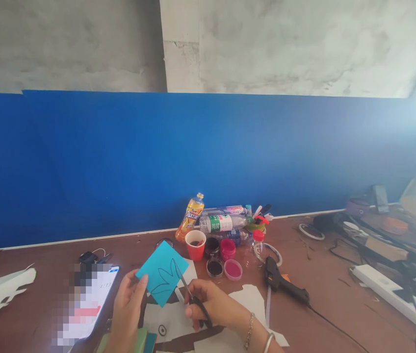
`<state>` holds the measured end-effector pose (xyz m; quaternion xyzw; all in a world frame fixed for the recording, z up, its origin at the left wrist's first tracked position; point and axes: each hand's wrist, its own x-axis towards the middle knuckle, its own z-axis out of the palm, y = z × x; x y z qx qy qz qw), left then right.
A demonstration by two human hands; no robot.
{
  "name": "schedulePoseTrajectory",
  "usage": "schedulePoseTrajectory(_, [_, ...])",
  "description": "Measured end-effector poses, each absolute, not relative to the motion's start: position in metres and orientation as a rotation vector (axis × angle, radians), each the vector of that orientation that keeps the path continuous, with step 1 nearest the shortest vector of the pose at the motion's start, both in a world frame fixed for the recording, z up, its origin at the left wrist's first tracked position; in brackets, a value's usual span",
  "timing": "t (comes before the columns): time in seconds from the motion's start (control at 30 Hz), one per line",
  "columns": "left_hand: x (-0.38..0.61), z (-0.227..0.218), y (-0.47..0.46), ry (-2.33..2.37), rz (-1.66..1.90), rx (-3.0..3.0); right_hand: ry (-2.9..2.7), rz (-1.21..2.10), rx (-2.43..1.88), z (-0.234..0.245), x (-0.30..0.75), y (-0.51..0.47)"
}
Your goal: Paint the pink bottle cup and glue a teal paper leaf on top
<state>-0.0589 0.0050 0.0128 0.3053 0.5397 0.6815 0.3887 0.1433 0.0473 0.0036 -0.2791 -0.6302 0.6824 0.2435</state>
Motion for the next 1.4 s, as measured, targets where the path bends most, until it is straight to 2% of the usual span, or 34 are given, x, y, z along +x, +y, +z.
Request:
schedulePoseTrajectory(0.13, [-0.051,0.020,0.003,1.137,1.631,0.799,-1.702,1.830,-0.734,-0.003,0.141,0.049])
schedulePoseTrajectory(0.27, [-0.048,0.020,0.001,1.209,1.531,0.889,-1.672,1.814,-0.692,-0.010,0.138,0.050])
schedulePoseTrajectory(1.4, [-0.046,0.001,0.006,1.252,1.594,0.974,-1.703,1.852,-0.722,-0.018,0.138,0.051])
